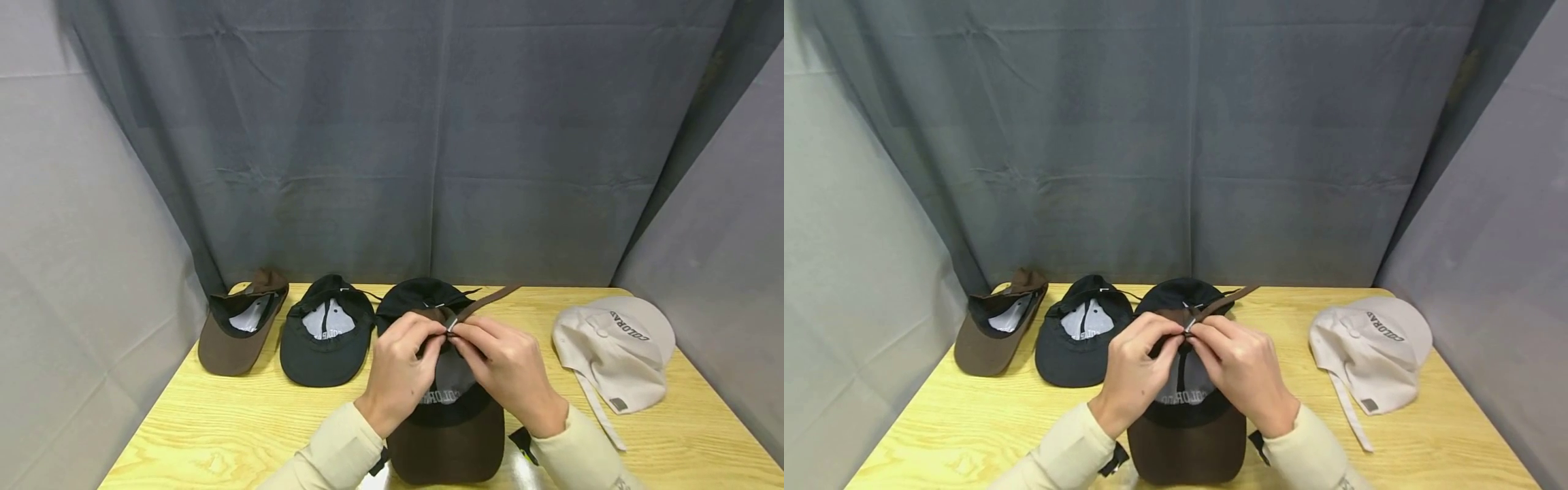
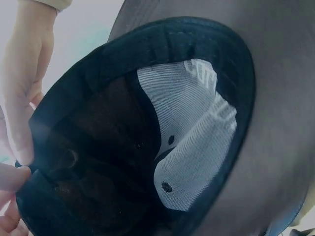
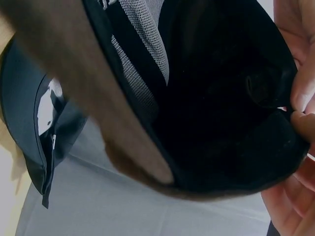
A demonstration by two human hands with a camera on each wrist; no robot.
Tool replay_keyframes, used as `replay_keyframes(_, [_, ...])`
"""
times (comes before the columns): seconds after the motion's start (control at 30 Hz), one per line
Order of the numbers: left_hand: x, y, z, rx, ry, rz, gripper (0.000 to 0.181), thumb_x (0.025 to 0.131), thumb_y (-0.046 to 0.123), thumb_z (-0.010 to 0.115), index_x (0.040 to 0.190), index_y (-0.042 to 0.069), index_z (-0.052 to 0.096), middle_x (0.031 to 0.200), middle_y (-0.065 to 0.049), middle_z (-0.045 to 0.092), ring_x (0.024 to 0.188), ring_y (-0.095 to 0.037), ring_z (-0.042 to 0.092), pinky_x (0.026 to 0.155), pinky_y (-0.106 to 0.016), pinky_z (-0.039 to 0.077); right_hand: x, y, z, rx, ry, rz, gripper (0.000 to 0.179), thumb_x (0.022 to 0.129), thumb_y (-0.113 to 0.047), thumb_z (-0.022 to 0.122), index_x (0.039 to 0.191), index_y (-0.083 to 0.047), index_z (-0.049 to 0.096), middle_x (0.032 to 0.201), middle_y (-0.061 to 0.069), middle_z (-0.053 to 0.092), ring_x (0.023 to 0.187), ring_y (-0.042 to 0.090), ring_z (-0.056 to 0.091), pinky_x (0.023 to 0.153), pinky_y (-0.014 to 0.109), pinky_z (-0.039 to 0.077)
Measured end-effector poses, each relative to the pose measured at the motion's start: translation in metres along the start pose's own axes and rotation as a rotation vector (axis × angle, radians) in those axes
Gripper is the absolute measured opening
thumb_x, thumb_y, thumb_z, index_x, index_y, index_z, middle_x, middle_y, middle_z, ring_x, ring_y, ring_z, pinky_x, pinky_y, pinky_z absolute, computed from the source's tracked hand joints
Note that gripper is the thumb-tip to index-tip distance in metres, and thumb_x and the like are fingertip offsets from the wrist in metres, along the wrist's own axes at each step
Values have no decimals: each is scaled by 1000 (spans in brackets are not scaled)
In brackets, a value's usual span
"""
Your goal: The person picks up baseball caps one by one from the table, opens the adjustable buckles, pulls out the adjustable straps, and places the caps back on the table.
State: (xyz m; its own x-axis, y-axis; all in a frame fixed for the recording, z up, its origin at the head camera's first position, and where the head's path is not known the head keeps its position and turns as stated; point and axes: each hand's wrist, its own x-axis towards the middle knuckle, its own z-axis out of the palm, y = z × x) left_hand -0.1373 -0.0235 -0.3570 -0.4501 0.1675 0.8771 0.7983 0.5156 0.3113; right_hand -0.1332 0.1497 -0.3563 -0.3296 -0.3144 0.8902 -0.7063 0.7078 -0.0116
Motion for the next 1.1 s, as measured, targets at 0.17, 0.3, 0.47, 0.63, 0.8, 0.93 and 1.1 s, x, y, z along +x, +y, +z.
replay_keyframes(0.17, [0, 0, -1, 23, 9, 0, 9, 83, 4, 75, 88, 11, 74, 85, 2, 70, 83, -11, 68, 79, -20, 54, 1, -2, 3, -7, 25, 29, 38, 102, -36, 52, 87, -9, 75, 82, 2, 70, 67, 16, 67, 59, 33, 53])
replay_keyframes(0.3, [-1, -1, -2, 29, 9, 0, 9, 83, 4, 73, 89, 10, 74, 86, 2, 70, 83, -11, 68, 79, -21, 54, 2, -4, 7, 0, 75, 46, 35, 101, -34, 55, 86, -9, 74, 79, 0, 70, 62, 14, 65, 56, 30, 51])
replay_keyframes(0.47, [-2, 0, -3, 43, 15, 4, 8, 84, 4, 73, 89, 10, 74, 85, 2, 69, 83, -11, 68, 78, -21, 54, 2, -5, 10, 8, 115, 62, 34, 100, -32, 56, 86, -8, 74, 79, 1, 71, 62, 15, 66, 57, 31, 51])
replay_keyframes(0.63, [-2, 0, -3, 73, 15, 1, 5, 86, 7, 71, 89, 11, 73, 86, 2, 69, 82, -11, 67, 77, -22, 54, 2, -6, 11, 16, 113, 63, 34, 100, -31, 55, 86, -6, 73, 80, 2, 71, 63, 15, 66, 58, 31, 52])
replay_keyframes(0.8, [-2, 1, -4, 137, 1, -20, 9, 83, 8, 74, 91, 12, 72, 89, 3, 69, 82, -12, 67, 76, -24, 54, 3, -6, 9, 14, 97, 32, 35, 101, -32, 55, 86, -7, 74, 80, 2, 69, 63, 14, 65, 58, 29, 51])
replay_keyframes(0.93, [1, 3, -4, 192, -24, -27, 12, 83, 11, 75, 95, 14, 73, 93, 4, 70, 82, -13, 66, 74, -26, 53, 4, -7, 8, -5, 96, 17, 35, 102, -33, 54, 87, -7, 74, 82, 3, 69, 62, 15, 65, 57, 30, 51])
replay_keyframes(1.1, [2, 5, -8, 269, -42, -40, 10, 84, 13, 74, 94, 17, 76, 91, 7, 72, 79, -12, 65, 69, -27, 50, 6, -9, 8, 20, 81, -7, 33, 101, -31, 55, 87, -8, 74, 83, 2, 67, 63, 15, 64, 58, 30, 51])
